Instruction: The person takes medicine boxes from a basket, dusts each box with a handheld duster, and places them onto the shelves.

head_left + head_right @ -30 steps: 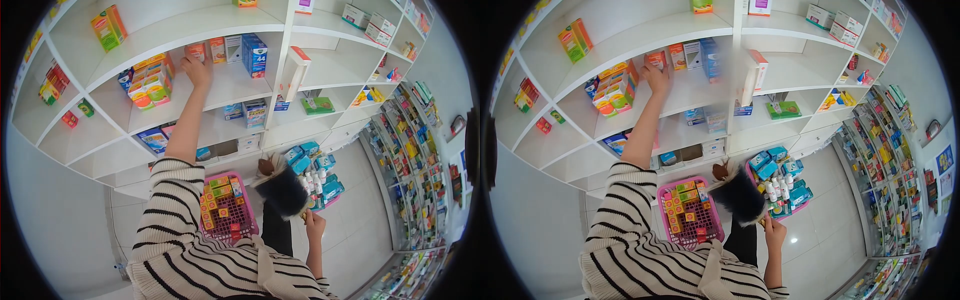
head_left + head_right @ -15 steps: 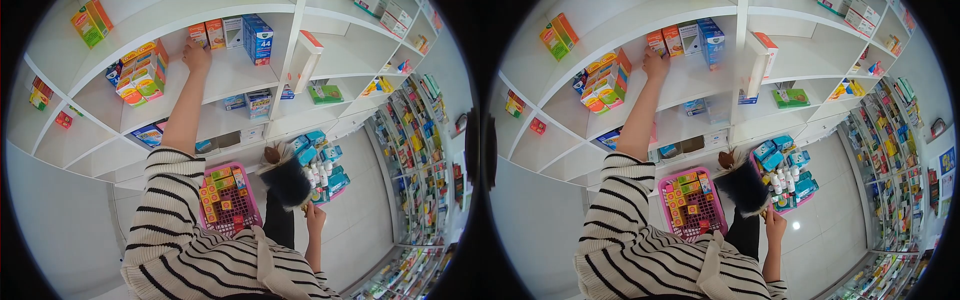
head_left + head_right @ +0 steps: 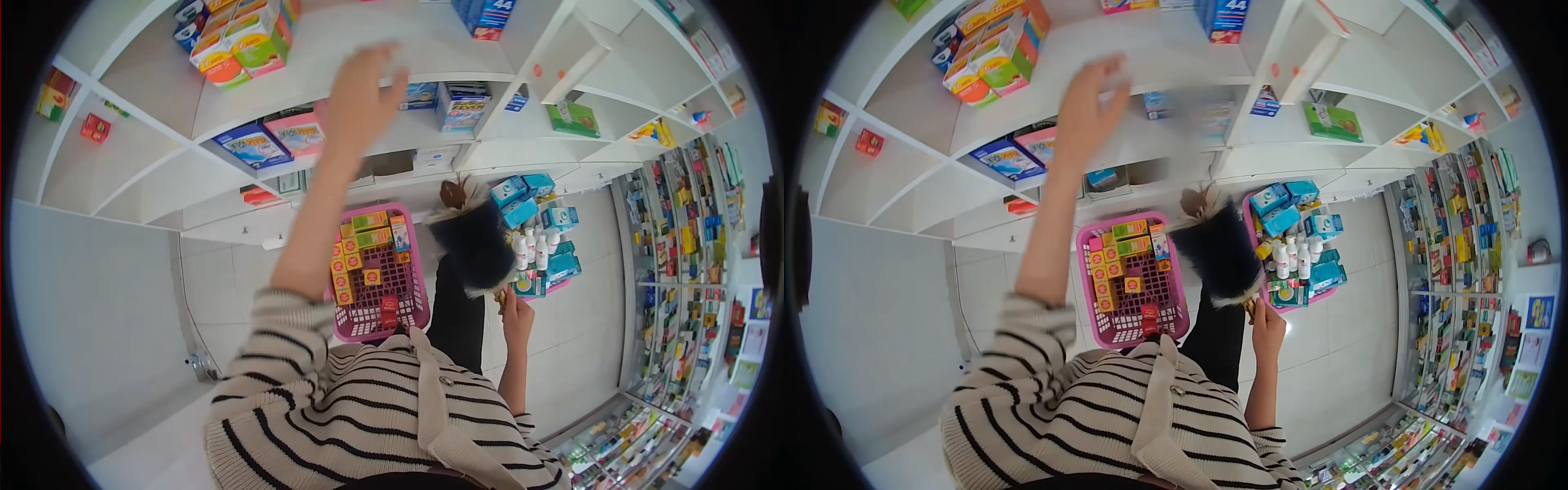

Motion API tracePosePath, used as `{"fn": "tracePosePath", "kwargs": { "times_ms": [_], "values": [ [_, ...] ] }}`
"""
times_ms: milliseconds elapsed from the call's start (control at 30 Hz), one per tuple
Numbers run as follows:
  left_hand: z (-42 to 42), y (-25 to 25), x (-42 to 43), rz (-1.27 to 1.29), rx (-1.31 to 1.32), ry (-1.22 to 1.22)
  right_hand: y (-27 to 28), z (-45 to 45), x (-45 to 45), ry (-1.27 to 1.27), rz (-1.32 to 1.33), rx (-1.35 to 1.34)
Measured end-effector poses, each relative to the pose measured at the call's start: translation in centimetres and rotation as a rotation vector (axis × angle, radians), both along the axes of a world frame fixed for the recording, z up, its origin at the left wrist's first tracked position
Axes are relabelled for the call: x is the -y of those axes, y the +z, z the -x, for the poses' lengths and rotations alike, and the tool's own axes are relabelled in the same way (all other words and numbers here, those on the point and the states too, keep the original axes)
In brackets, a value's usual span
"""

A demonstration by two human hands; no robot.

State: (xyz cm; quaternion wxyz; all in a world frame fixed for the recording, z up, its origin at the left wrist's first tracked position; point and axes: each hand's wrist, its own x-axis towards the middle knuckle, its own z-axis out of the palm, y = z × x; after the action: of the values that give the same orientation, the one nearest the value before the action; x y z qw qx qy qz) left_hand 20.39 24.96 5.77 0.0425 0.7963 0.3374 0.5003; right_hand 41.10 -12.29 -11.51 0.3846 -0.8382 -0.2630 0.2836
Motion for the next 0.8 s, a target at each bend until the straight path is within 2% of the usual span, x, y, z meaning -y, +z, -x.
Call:
{"fn": "tracePosePath", "kwargs": {
  "times_ms": [33, 67, 133, 200, 267, 300, 367, 400, 433, 567, 633, 733, 767, 800],
  "values": [
    [0.9, -0.7, 4.6, -0.048, 0.013, -0.019, -0.2, 0.0, -0.3, 0.036, -0.004, -0.001],
    [1.9, -3.1, 8.6, 0.052, 0.116, -0.098, -0.3, 0.1, -0.5, 0.051, 0.011, 0.000],
    [4.2, -11.2, 14.6, 0.204, 0.090, -0.158, -0.7, 0.6, -0.9, 0.129, 0.037, 0.014],
    [5.8, -20.5, 19.6, 0.590, -0.019, -0.102, -1.0, 1.1, -0.8, 0.194, 0.052, 0.052],
    [7.9, -30.1, 24.1, 0.771, -0.215, -0.003, -1.3, 1.3, -0.9, 0.269, 0.095, 0.072],
    [8.7, -33.5, 25.8, 0.779, -0.208, 0.007, -1.2, 1.5, -0.9, 0.281, 0.102, 0.074],
    [9.9, -38.9, 27.7, 0.795, -0.646, 0.216, -0.8, 2.0, -0.7, 0.375, 0.150, 0.104],
    [10.4, -41.2, 27.6, 0.794, -0.637, 0.221, -1.3, 2.0, -0.2, 0.400, 0.187, 0.122],
    [10.9, -43.4, 27.0, 0.694, -0.736, 0.241, -1.6, 2.2, 0.2, 0.412, 0.232, 0.124],
    [11.6, -48.6, 25.7, 0.468, -0.923, 0.297, -2.5, 2.6, 2.4, 0.458, 0.352, 0.145],
    [11.1, -50.3, 25.2, 0.413, -0.887, 0.345, -3.2, 2.5, 3.1, 0.471, 0.345, 0.147],
    [11.3, -48.8, 24.9, 0.724, -0.902, 0.330, -2.7, 2.9, 3.3, 0.506, 0.357, 0.160],
    [11.3, -47.5, 25.0, 0.722, -0.903, 0.330, -2.5, 3.1, 2.9, 0.533, 0.363, 0.187],
    [11.5, -46.3, 24.8, 0.788, -0.694, 0.340, -2.3, 3.4, 2.6, 0.534, 0.356, 0.185]
  ]
}}
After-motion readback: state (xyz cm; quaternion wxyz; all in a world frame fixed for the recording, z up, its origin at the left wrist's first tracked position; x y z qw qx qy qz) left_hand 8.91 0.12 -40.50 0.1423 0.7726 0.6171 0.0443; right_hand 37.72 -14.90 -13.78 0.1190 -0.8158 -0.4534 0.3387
